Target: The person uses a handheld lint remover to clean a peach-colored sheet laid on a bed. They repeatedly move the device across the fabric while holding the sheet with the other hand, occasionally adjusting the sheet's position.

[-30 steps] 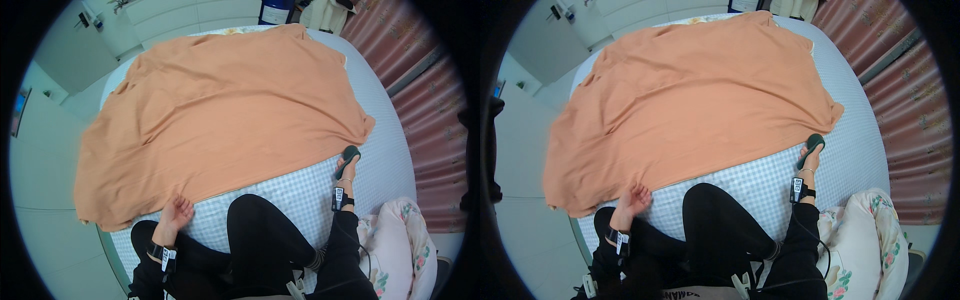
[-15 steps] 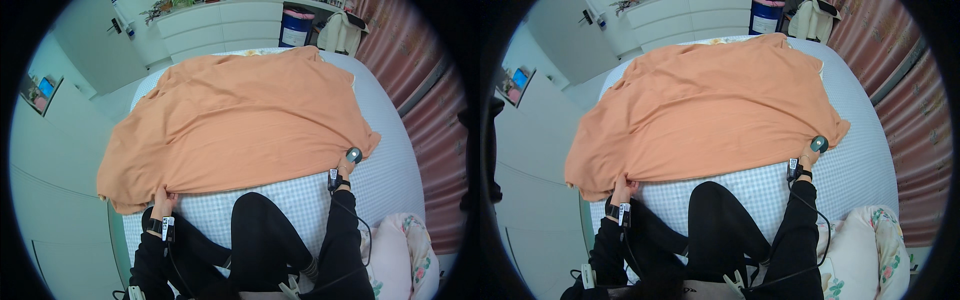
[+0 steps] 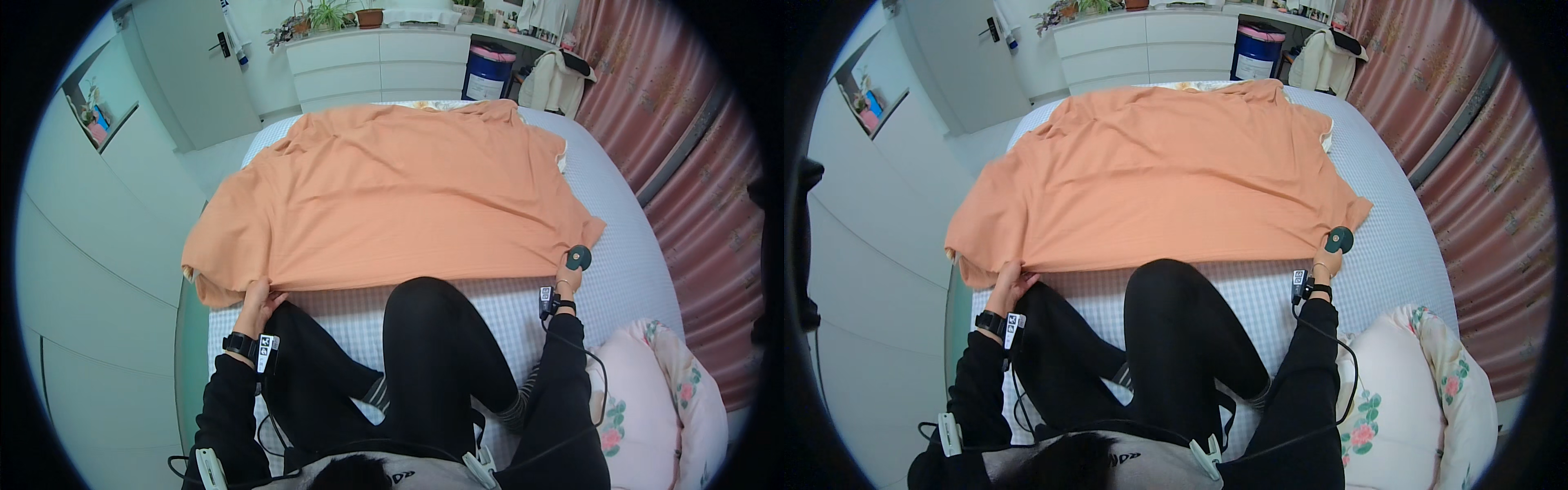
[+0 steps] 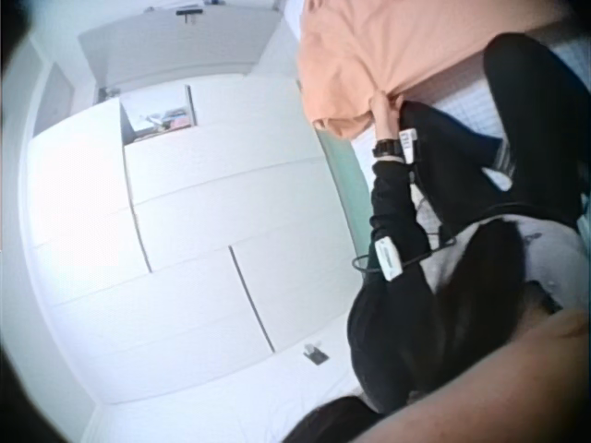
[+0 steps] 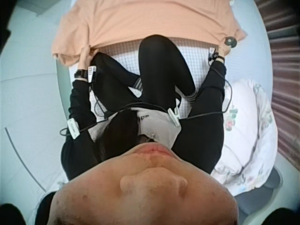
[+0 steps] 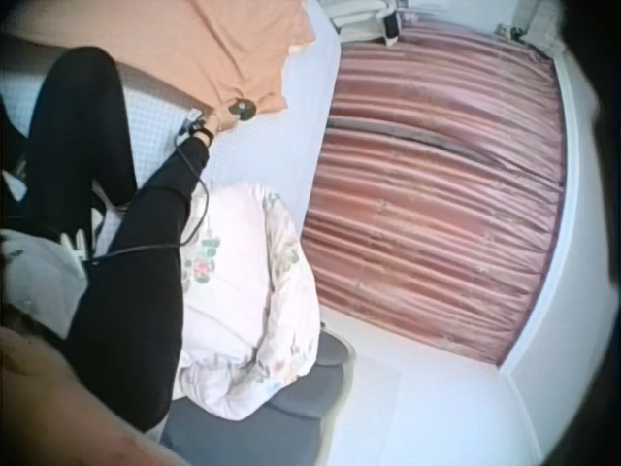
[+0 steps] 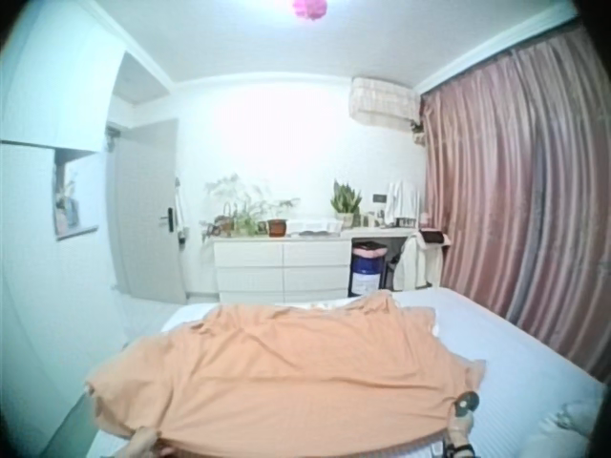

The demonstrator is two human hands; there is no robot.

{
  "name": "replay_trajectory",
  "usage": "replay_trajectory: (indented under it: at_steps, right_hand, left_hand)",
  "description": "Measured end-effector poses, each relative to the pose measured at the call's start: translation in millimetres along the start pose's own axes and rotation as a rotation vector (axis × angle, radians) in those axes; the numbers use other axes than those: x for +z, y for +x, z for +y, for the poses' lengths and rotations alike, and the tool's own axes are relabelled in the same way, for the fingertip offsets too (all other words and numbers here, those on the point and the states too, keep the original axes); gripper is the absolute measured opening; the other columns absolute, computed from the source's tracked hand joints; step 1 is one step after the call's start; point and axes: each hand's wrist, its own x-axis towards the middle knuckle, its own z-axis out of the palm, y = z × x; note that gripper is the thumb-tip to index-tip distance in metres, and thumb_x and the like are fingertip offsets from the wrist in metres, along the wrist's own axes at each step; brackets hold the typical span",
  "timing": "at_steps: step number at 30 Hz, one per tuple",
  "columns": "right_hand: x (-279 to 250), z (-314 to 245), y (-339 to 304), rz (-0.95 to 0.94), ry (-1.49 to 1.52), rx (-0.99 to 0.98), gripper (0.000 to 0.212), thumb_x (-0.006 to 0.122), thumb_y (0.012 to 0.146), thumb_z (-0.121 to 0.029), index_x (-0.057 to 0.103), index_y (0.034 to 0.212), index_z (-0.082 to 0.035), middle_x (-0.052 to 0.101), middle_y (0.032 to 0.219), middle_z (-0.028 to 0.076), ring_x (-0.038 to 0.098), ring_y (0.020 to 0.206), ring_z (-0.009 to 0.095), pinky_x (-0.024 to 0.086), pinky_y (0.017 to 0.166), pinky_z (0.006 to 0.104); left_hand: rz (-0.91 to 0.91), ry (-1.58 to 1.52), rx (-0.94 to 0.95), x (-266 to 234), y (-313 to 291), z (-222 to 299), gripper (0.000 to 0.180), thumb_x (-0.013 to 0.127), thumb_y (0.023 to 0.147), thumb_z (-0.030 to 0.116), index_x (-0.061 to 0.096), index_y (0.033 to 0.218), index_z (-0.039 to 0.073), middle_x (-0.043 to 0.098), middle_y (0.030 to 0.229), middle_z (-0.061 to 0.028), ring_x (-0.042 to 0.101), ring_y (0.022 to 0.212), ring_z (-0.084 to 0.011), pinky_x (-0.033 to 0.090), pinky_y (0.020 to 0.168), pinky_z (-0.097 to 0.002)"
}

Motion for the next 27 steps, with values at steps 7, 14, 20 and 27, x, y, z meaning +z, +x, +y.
replay_trajectory:
  at_steps: [7, 14, 20, 27]
  right_hand:
    - [-26, 63, -27, -0.069, -0.106, 0.11, 0.031, 0.06, 0.078, -0.025, 0.06, 0.101, -0.004, 0.063, 0.103, 0.02, 0.06, 0.095, 0.04, 0.047, 0.082, 0.0463]
    - [-33, 94, -39, 0.014, -0.124, 0.032, 0.034, 0.057, 0.077, -0.023, 0.059, 0.105, -0.004, 0.063, 0.101, 0.022, 0.059, 0.095, 0.041, 0.046, 0.082, 0.0466]
    - [-43, 83, -27, 0.297, -0.146, 0.104, 0.031, 0.057, 0.073, -0.019, 0.061, 0.099, -0.003, 0.064, 0.097, 0.021, 0.06, 0.09, 0.043, 0.047, 0.078, 0.0481]
    - [-16, -6, 17, 0.164, 0.034, -0.198, 0.041, 0.061, 0.077, -0.024, 0.057, 0.111, -0.002, 0.064, 0.101, 0.02, 0.06, 0.095, 0.036, 0.046, 0.083, 0.0409]
  left_hand:
    - [0.045, 1.574, 0.633, -14, -31, 7, 0.027, 0.053, 0.078, 0.019, 0.062, 0.088, -0.004, 0.065, 0.081, -0.0231, 0.064, 0.072, -0.0376, 0.052, 0.07, -0.0459]
    - [-0.065, 2.278, 0.285, 5, -9, -46, 0.04, 0.059, 0.078, 0.036, 0.067, 0.108, 0.011, 0.063, 0.114, -0.0096, 0.06, 0.104, -0.0281, 0.044, 0.086, -0.044]
    - [-0.577, 2.048, 0.228, 16, 38, -5, 0.049, 0.06, 0.078, 0.049, 0.068, 0.095, 0.005, 0.066, 0.089, -0.0179, 0.063, 0.084, -0.0324, 0.048, 0.072, -0.0403]
    - [-0.157, 1.321, 0.862, 139, 152, 72, 0.053, 0.062, 0.079, 0.04, 0.054, 0.11, -0.003, 0.057, 0.107, -0.0265, 0.056, 0.099, -0.0387, 0.045, 0.083, -0.0432]
